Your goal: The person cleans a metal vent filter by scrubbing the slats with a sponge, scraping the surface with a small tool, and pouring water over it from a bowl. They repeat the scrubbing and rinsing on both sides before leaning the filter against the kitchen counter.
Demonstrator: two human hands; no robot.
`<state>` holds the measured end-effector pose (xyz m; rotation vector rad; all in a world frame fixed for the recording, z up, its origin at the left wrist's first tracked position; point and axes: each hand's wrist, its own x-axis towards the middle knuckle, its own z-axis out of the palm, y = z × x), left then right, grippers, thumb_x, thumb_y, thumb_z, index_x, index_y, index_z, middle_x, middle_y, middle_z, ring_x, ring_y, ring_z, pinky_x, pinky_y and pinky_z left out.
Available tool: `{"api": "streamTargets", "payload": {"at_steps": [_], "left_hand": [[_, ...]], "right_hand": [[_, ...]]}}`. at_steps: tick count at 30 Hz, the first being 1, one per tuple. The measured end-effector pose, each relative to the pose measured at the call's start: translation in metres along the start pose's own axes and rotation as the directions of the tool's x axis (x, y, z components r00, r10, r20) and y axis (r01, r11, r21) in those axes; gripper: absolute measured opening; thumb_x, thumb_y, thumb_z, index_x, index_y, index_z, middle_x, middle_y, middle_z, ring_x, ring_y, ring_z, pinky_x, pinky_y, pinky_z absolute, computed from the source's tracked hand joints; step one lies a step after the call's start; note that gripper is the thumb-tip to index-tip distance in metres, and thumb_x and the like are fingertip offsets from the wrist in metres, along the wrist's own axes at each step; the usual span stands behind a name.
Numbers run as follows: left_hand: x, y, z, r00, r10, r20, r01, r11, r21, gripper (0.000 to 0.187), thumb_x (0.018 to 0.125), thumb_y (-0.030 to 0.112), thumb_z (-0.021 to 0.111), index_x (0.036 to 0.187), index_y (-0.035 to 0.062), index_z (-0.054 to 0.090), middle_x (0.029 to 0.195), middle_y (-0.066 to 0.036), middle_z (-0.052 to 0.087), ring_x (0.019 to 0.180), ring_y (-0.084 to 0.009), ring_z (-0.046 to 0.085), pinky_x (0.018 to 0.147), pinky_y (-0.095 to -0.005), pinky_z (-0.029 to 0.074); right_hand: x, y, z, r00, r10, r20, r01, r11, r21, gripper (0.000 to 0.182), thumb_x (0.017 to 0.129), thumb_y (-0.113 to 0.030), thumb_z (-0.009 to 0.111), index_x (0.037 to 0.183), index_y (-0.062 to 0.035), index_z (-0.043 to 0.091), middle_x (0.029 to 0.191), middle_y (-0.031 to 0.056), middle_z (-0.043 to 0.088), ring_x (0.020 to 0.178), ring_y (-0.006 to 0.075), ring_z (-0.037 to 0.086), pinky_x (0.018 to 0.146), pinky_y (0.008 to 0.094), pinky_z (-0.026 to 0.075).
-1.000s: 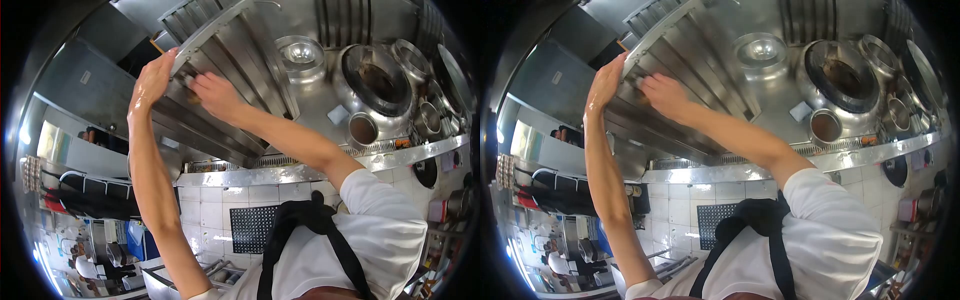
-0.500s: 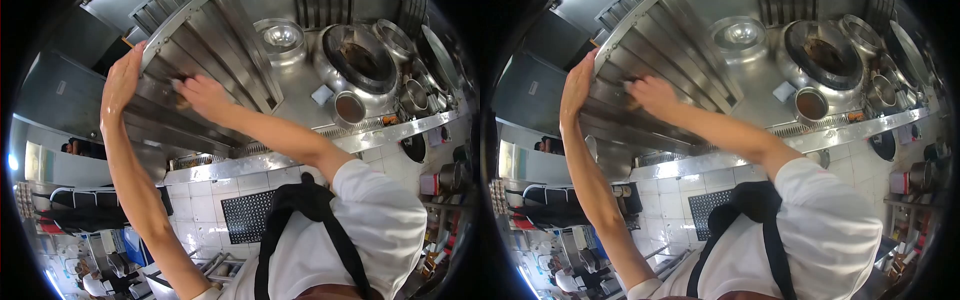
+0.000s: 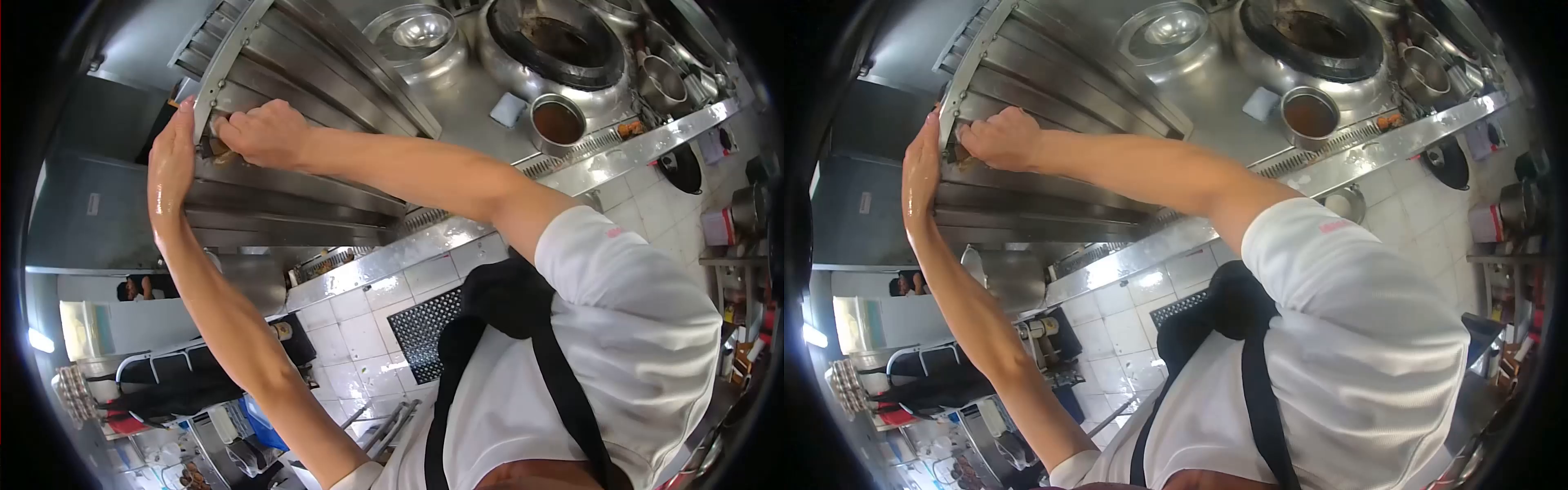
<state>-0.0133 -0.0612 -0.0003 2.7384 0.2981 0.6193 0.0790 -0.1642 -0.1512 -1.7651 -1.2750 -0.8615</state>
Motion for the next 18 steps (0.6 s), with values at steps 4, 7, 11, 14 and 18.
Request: {"api": "streamTargets", "payload": {"at_steps": [4,7,11,14,18], "left_hand": [[-0.002,0.006,-0.003,0.997,-0.061,-0.046,0.069,0.978,0.197,0.060,0.104,0.053,0.038,0.136,0.0067,0.059,0.129,-0.023,0.063,0.126,-0.0373,0.057,0.105,-0.0379,0.041],[0.005,-0.010,-0.004,0.998,0.053,-0.016,-0.049,0.981,0.189,0.061,0.105,0.054,0.036,0.136,0.0070,0.059,0.130,-0.023,0.063,0.127,-0.0377,0.056,0.106,-0.0380,0.040],[0.004,-0.007,0.000,0.998,0.062,-0.021,-0.058,0.983,0.172,0.063,0.104,0.055,0.037,0.135,0.0041,0.059,0.130,-0.023,0.063,0.127,-0.0367,0.056,0.106,-0.0368,0.040],[0.000,0.003,-0.003,1.000,-0.014,-0.027,0.019,0.983,0.182,0.063,0.104,0.055,0.039,0.135,0.0050,0.059,0.130,-0.022,0.063,0.127,-0.0366,0.056,0.107,-0.0371,0.040],[-0.002,0.004,0.001,1.000,-0.028,-0.001,0.028,0.985,0.171,0.062,0.103,0.056,0.041,0.137,0.0066,0.059,0.131,-0.021,0.063,0.129,-0.0349,0.056,0.108,-0.0376,0.040]], "right_hand": [[-0.036,0.005,0.027,0.985,-0.051,-0.167,0.041,0.997,-0.063,0.019,0.087,-0.018,0.056,0.099,-0.0042,0.059,0.074,0.0106,0.067,0.058,0.0272,0.070,0.045,0.0416,0.053],[-0.023,0.002,0.018,0.989,-0.103,-0.106,0.084,0.982,-0.167,0.030,0.084,-0.017,0.062,0.109,-0.0019,0.059,0.076,0.0081,0.066,0.063,0.0223,0.071,0.048,0.0366,0.054],[0.015,-0.008,0.008,0.988,-0.111,-0.109,0.095,0.985,-0.141,0.035,0.086,-0.020,0.059,0.115,-0.0003,0.059,0.076,0.0089,0.067,0.061,0.0230,0.071,0.046,0.0382,0.054],[-0.011,-0.004,0.015,0.996,-0.046,-0.076,0.036,0.991,-0.127,0.031,0.088,-0.021,0.057,0.113,-0.0019,0.060,0.077,0.0091,0.068,0.062,0.0244,0.071,0.047,0.0399,0.054],[0.026,-0.003,-0.013,0.991,-0.131,0.038,0.134,0.987,-0.094,0.032,0.091,-0.018,0.053,0.119,-0.0026,0.057,0.085,0.0116,0.072,0.066,0.0276,0.073,0.051,0.0416,0.057]]}}
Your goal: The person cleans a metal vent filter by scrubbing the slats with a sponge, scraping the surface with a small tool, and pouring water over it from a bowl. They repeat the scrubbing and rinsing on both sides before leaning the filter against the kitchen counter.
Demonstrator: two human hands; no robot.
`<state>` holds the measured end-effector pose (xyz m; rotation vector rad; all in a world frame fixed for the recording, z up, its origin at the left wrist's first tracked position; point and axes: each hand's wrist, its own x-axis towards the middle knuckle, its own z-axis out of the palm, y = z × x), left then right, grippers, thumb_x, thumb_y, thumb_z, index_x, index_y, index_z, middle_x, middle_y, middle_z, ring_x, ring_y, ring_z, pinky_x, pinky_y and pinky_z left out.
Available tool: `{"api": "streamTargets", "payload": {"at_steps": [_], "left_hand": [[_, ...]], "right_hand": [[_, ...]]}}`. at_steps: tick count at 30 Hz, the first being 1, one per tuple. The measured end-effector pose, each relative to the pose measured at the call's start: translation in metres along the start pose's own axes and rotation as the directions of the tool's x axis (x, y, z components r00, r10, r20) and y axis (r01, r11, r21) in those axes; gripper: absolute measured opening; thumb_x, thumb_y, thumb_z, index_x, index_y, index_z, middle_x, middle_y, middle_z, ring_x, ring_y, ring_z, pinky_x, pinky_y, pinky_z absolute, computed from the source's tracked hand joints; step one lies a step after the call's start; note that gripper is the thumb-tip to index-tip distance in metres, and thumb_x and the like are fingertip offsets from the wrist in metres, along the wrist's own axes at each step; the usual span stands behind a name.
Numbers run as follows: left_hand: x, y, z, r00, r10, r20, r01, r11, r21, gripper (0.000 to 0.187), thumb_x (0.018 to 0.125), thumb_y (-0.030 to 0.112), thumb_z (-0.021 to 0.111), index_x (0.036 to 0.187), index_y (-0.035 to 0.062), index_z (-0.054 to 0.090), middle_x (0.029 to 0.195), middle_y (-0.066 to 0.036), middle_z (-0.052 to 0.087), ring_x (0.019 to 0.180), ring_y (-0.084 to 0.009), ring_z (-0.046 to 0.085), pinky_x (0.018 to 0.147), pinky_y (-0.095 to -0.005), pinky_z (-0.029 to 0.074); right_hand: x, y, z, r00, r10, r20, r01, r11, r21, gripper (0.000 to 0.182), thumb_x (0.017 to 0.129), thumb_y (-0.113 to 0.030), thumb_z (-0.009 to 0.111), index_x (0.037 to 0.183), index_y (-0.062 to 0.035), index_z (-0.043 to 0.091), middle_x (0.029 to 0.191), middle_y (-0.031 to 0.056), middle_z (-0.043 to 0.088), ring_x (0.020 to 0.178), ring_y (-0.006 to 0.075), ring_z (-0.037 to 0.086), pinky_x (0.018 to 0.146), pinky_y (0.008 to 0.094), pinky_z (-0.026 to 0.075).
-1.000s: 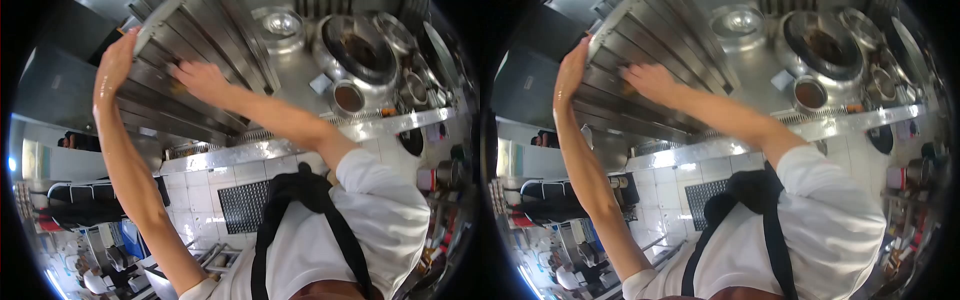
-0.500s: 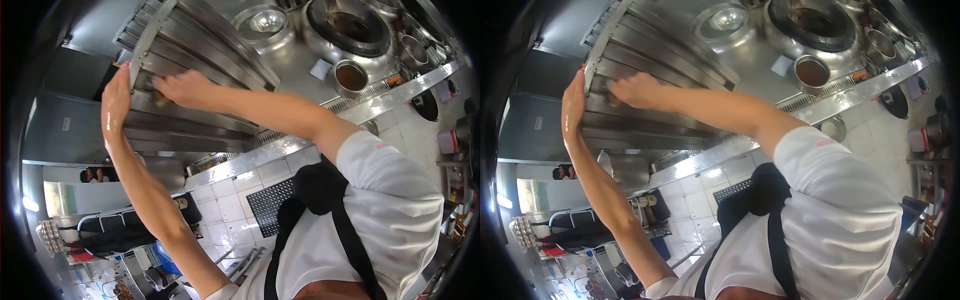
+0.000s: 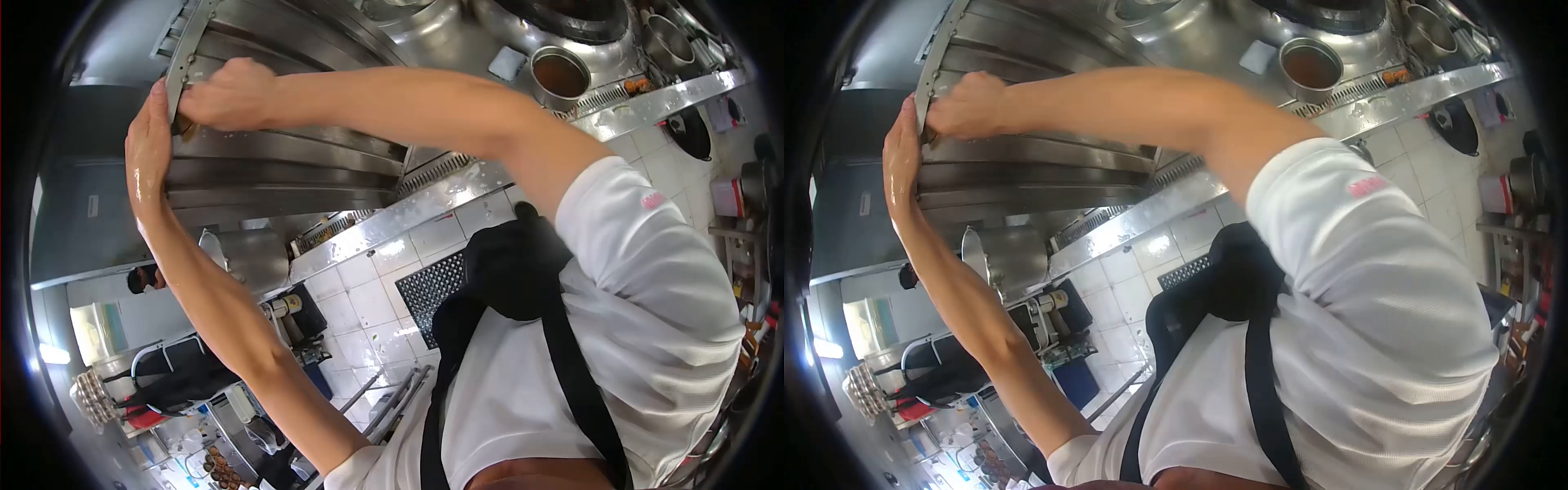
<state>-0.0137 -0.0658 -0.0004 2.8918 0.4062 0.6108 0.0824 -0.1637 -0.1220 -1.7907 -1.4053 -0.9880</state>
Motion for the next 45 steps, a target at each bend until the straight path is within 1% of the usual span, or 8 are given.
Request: {"api": "streamTargets", "payload": {"at_steps": [11,13,14,15,17,33,42,45], "left_hand": [[-0.007,-0.001,0.001,0.999,0.037,-0.025,-0.036,0.999,0.029,0.066,0.102,0.060,0.037,0.137,0.0095,0.059,0.132,-0.022,0.062,0.131,-0.0387,0.053,0.108,-0.0390,0.040],[-0.009,0.013,-0.001,0.998,-0.009,-0.065,0.016,0.995,0.100,0.064,0.102,0.059,0.038,0.137,0.0088,0.059,0.133,-0.021,0.062,0.131,-0.0357,0.054,0.109,-0.0378,0.039],[-0.013,0.018,-0.002,0.996,-0.045,-0.075,0.054,0.991,0.120,0.064,0.102,0.057,0.040,0.137,0.0072,0.060,0.133,-0.020,0.063,0.131,-0.0331,0.055,0.109,-0.0369,0.039],[-0.011,0.016,-0.001,0.996,-0.046,-0.070,0.054,0.992,0.118,0.064,0.102,0.057,0.040,0.137,0.0072,0.060,0.133,-0.020,0.063,0.131,-0.0331,0.055,0.109,-0.0369,0.039],[-0.006,0.012,0.001,0.999,0.051,-0.018,-0.051,0.998,-0.025,0.064,0.102,0.058,0.040,0.136,0.0074,0.060,0.132,-0.019,0.064,0.129,-0.0320,0.056,0.108,-0.0368,0.039],[-0.005,0.012,0.005,0.998,-0.059,-0.016,0.059,0.998,-0.017,0.056,0.106,0.048,0.042,0.139,0.0061,0.058,0.131,-0.014,0.065,0.125,-0.0224,0.056,0.108,-0.0317,0.037],[-0.012,0.018,0.003,0.996,-0.084,0.000,0.082,0.982,-0.168,0.057,0.106,0.047,0.044,0.139,0.0016,0.057,0.132,-0.012,0.064,0.123,-0.0181,0.054,0.108,-0.0295,0.036],[0.001,0.021,0.010,0.998,-0.066,-0.003,0.063,0.972,-0.227,0.058,0.106,0.048,0.043,0.139,0.0028,0.057,0.131,-0.011,0.064,0.123,-0.0182,0.055,0.108,-0.0292,0.036]], "right_hand": [[-0.031,-0.009,0.009,0.995,0.087,0.039,-0.088,0.995,0.042,0.031,0.093,-0.016,0.051,0.121,-0.0038,0.056,0.100,0.0134,0.072,0.072,0.0250,0.074,0.052,0.0446,0.059],[-0.098,0.008,0.032,0.996,0.040,-0.078,-0.037,0.998,0.043,0.022,0.093,-0.020,0.053,0.105,-0.0037,0.060,0.096,0.0148,0.073,0.071,0.0251,0.074,0.052,0.0429,0.059],[-0.106,0.011,0.031,0.964,0.131,0.230,-0.161,0.980,0.116,0.026,0.091,-0.016,0.052,0.116,-0.0091,0.056,0.102,0.0061,0.069,0.066,0.0252,0.071,0.049,0.0389,0.056],[-0.093,0.011,0.028,0.963,0.134,0.234,-0.164,0.980,0.115,0.026,0.091,-0.016,0.052,0.116,-0.0091,0.056,0.102,0.0061,0.069,0.066,0.0252,0.071,0.049,0.0389,0.056],[-0.044,0.008,0.020,0.993,-0.026,-0.114,0.035,0.997,0.075,0.028,0.093,-0.018,0.051,0.119,-0.0121,0.056,0.097,0.0042,0.069,0.067,0.0202,0.071,0.048,0.0349,0.056],[-0.066,0.018,0.025,0.994,-0.099,-0.044,0.099,0.995,-0.001,0.042,0.090,-0.016,0.053,0.131,-0.0087,0.050,0.091,0.0034,0.066,0.074,0.0206,0.072,0.052,0.0352,0.056],[-0.069,0.010,0.032,0.995,0.023,-0.096,-0.005,0.983,0.183,0.044,0.089,-0.021,0.056,0.133,-0.0144,0.052,0.083,0.0038,0.068,0.071,0.0222,0.072,0.048,0.0381,0.054],[-0.018,0.008,-0.004,0.990,0.007,0.144,-0.029,0.988,0.152,0.043,0.089,-0.021,0.056,0.131,-0.0125,0.054,0.086,0.0027,0.068,0.071,0.0205,0.072,0.049,0.0367,0.055]]}}
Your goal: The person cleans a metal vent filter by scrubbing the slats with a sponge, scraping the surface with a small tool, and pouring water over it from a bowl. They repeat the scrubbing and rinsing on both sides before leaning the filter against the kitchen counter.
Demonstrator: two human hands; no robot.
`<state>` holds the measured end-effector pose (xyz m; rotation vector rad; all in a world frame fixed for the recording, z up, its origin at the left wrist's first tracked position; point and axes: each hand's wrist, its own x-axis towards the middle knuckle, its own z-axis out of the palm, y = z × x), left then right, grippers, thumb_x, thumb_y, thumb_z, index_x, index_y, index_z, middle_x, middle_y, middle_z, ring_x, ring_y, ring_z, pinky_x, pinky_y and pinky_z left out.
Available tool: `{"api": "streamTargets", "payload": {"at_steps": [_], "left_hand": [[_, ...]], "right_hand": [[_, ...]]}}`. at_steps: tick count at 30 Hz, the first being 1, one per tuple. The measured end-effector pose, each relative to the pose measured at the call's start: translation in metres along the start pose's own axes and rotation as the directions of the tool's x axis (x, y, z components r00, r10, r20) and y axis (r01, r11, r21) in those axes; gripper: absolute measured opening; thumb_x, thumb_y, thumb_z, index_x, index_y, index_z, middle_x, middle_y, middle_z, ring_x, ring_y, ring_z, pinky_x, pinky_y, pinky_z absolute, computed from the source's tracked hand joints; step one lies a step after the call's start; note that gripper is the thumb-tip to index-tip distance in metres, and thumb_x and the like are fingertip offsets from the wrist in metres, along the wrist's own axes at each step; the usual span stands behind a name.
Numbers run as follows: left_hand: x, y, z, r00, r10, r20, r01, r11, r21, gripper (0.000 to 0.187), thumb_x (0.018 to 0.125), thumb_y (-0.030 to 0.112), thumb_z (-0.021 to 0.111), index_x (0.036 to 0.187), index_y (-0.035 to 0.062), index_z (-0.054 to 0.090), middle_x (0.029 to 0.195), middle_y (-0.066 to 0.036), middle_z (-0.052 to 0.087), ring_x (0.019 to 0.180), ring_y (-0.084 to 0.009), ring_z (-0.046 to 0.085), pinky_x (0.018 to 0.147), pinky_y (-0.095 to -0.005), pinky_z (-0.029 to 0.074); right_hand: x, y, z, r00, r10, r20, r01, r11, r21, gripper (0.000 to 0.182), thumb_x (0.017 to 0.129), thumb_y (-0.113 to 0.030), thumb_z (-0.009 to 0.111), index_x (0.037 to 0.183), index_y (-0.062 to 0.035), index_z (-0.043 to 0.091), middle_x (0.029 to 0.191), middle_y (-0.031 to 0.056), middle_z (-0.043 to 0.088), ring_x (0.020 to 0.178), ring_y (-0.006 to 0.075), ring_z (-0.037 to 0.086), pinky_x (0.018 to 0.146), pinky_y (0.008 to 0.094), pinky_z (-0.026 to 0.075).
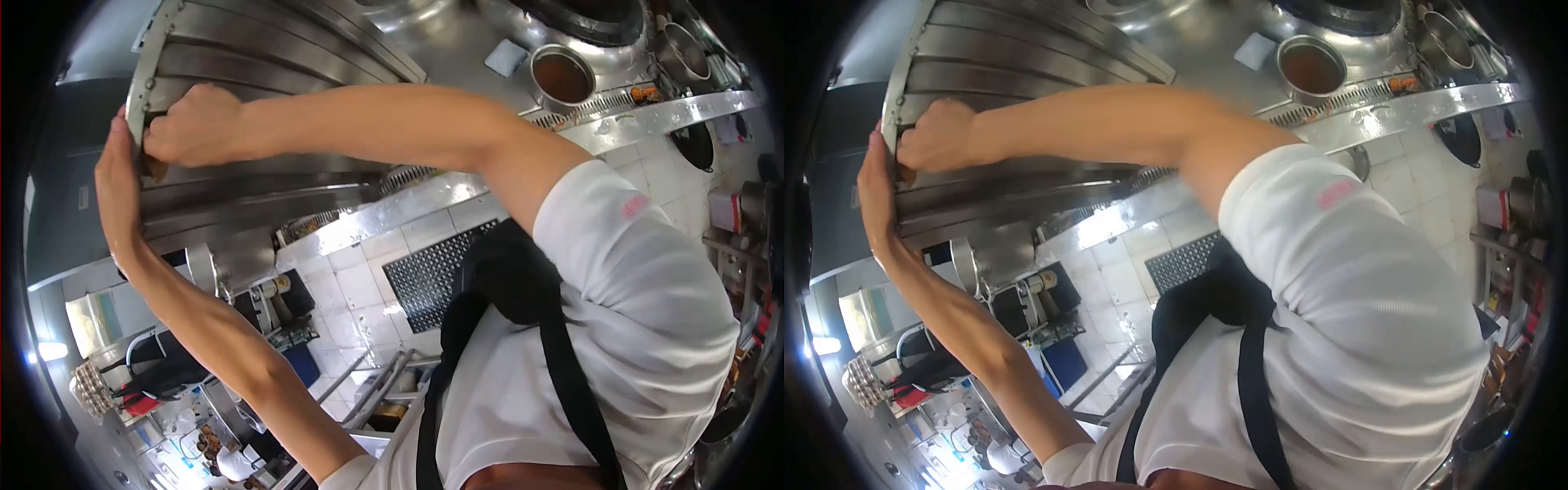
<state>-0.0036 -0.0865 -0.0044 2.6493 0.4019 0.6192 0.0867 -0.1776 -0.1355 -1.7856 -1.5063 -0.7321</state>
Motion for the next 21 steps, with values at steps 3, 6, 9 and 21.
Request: {"api": "streamTargets", "payload": {"at_steps": [3,6,9,21], "left_hand": [[-0.010,0.005,0.000,1.000,-0.016,-0.012,0.016,1.000,0.008,0.058,0.106,0.048,0.043,0.140,0.0025,0.057,0.132,-0.011,0.064,0.123,-0.0182,0.054,0.108,-0.0293,0.036],[-0.014,0.009,0.001,0.998,-0.063,-0.013,0.064,0.991,0.114,0.057,0.106,0.046,0.043,0.139,0.0021,0.057,0.132,-0.011,0.063,0.124,-0.0178,0.054,0.109,-0.0298,0.035],[-0.003,-0.005,-0.005,0.999,0.041,0.028,-0.043,0.997,0.064,0.059,0.105,0.050,0.042,0.141,0.0046,0.057,0.134,-0.013,0.063,0.127,-0.0194,0.054,0.109,-0.0314,0.036],[0.005,-0.002,-0.005,0.997,-0.057,-0.050,0.064,0.987,0.148,0.058,0.103,0.048,0.048,0.133,0.0010,0.060,0.131,-0.019,0.065,0.129,-0.0285,0.056,0.108,-0.0339,0.038]], "right_hand": [[-0.063,0.007,0.043,0.974,0.011,-0.228,-0.023,0.999,-0.048,0.037,0.089,-0.020,0.057,0.124,-0.0114,0.057,0.088,0.0039,0.068,0.073,0.0215,0.073,0.052,0.0374,0.057],[-0.037,0.011,0.035,0.992,-0.033,-0.118,0.027,0.999,-0.047,0.038,0.089,-0.021,0.057,0.126,-0.0133,0.055,0.091,0.0041,0.068,0.076,0.0221,0.073,0.053,0.0379,0.056],[-0.016,0.011,0.024,0.976,-0.005,-0.218,0.000,1.000,-0.022,0.038,0.090,-0.021,0.056,0.127,-0.0135,0.055,0.095,0.0036,0.068,0.077,0.0219,0.072,0.052,0.0367,0.055],[-0.173,0.036,-0.008,0.862,0.359,-0.357,-0.302,0.931,0.206,0.065,0.074,-0.007,0.068,0.136,-0.0183,0.055,0.087,0.0021,0.065,0.074,0.0243,0.067,0.056,0.0382,0.053]]}}
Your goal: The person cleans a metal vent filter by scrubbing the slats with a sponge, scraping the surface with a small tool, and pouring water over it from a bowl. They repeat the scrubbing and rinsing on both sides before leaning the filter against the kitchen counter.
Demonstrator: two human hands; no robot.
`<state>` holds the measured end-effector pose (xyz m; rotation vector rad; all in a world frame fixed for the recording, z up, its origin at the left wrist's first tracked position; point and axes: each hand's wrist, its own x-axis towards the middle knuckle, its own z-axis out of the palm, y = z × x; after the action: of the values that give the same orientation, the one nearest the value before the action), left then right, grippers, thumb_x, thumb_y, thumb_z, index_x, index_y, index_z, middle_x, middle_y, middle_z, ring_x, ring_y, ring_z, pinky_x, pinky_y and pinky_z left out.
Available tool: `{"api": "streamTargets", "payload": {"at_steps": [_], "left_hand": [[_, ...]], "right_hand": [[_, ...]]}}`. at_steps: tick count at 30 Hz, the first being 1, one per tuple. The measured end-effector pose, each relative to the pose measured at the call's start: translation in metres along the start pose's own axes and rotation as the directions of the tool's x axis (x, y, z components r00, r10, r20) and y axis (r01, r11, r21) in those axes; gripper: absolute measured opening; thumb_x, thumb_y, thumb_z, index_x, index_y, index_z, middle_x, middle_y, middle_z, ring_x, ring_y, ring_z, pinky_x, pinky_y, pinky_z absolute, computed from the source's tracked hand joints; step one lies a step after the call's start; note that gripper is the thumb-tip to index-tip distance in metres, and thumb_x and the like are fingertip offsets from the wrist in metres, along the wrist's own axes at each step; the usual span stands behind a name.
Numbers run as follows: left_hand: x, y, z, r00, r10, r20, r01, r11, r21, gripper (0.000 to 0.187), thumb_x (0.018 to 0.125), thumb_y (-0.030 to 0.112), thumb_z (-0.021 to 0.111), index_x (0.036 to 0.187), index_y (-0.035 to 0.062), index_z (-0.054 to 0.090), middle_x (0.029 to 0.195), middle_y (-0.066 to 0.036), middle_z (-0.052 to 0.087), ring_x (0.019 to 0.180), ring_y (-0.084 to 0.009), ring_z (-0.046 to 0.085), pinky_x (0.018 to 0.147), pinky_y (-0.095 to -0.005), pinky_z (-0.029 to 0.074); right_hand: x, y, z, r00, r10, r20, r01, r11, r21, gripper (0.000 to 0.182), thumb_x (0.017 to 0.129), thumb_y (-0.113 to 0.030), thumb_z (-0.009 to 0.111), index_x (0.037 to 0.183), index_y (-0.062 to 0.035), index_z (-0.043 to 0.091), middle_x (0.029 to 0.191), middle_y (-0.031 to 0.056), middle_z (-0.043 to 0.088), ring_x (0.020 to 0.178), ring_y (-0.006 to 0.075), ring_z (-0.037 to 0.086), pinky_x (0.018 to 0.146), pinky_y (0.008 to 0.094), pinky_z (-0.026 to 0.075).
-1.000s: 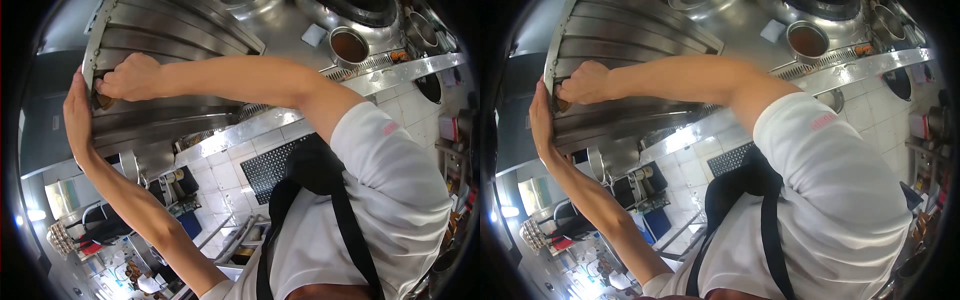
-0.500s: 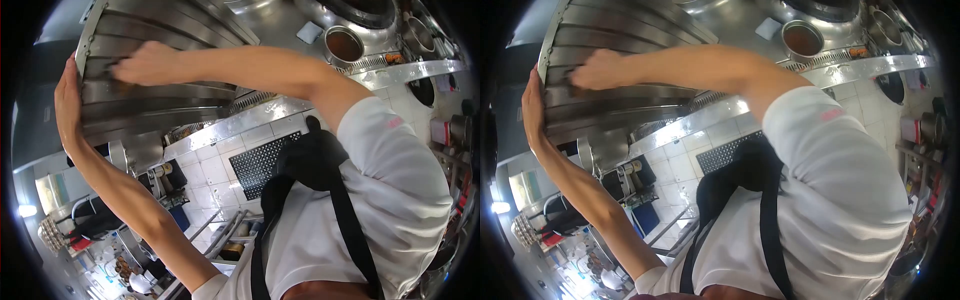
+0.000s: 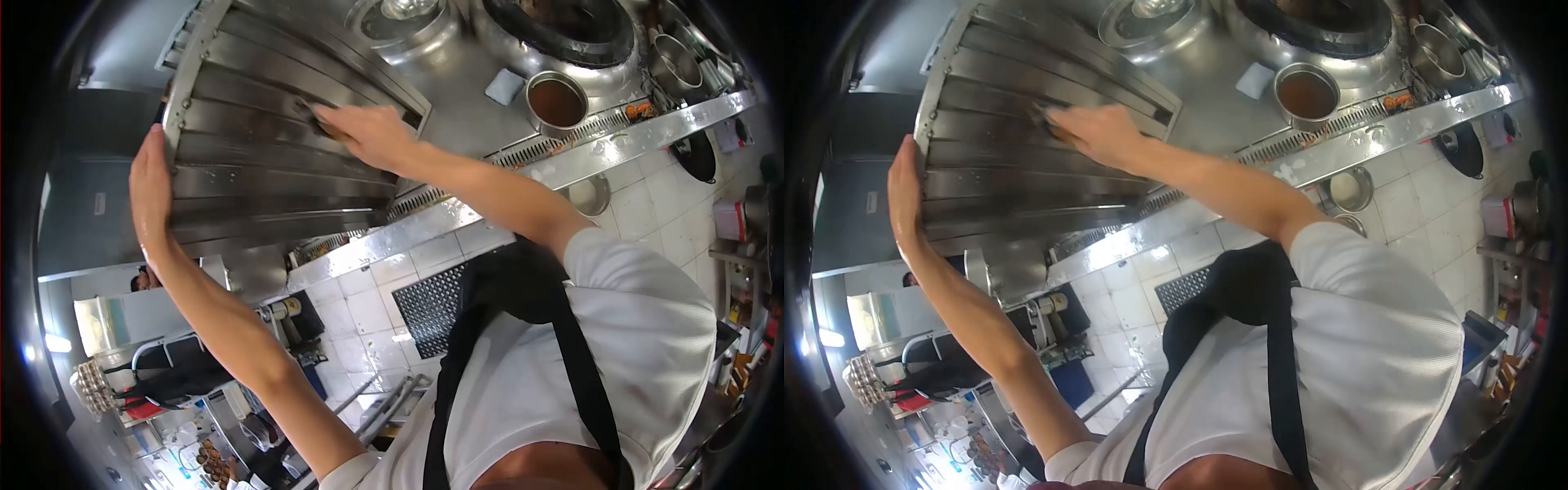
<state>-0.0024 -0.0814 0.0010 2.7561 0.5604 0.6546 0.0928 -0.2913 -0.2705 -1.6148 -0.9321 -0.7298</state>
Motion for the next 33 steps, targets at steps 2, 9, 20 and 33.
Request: {"api": "streamTargets", "payload": {"at_steps": [2,9,20,33], "left_hand": [[0.009,0.023,0.008,0.998,-0.060,-0.006,0.060,0.984,0.168,0.063,0.103,0.052,0.037,0.134,0.0016,0.059,0.135,-0.022,0.061,0.132,-0.0372,0.052,0.110,-0.0395,0.037],[0.020,0.066,0.029,0.995,-0.073,-0.067,0.091,0.944,0.318,0.068,0.100,0.063,0.027,0.138,0.0170,0.060,0.133,-0.019,0.062,0.130,-0.0419,0.052,0.109,-0.0489,0.038],[0.037,0.043,0.027,0.999,0.039,-0.035,-0.029,0.969,0.244,0.068,0.101,0.062,0.030,0.138,0.0133,0.059,0.135,-0.021,0.060,0.130,-0.0429,0.051,0.108,-0.0463,0.038],[0.038,0.043,0.026,0.999,0.015,-0.033,-0.006,0.966,0.260,0.072,0.099,0.067,0.028,0.139,0.0164,0.059,0.138,-0.018,0.059,0.134,-0.0410,0.048,0.111,-0.0463,0.036]], "right_hand": [[0.063,-0.017,0.007,0.998,-0.052,-0.041,0.050,0.997,-0.051,0.030,0.088,-0.016,0.060,0.118,-0.0162,0.056,0.085,0.0016,0.065,0.072,0.0250,0.069,0.054,0.0378,0.053],[0.093,0.000,0.061,0.957,-0.284,0.052,0.286,0.905,-0.314,0.041,0.088,-0.019,0.058,0.128,-0.0113,0.054,0.083,0.0008,0.063,0.070,0.0187,0.069,0.049,0.0338,0.052],[0.033,0.038,0.056,0.908,-0.243,0.340,0.339,0.905,-0.258,0.045,0.094,-0.019,0.051,0.138,-0.0095,0.051,0.090,0.0092,0.067,0.074,0.0278,0.070,0.056,0.0416,0.055],[0.048,0.037,0.064,0.911,-0.347,0.224,0.403,0.867,-0.294,0.042,0.091,-0.018,0.055,0.132,-0.0078,0.055,0.086,0.0037,0.064,0.064,0.0208,0.068,0.044,0.0334,0.050]]}}
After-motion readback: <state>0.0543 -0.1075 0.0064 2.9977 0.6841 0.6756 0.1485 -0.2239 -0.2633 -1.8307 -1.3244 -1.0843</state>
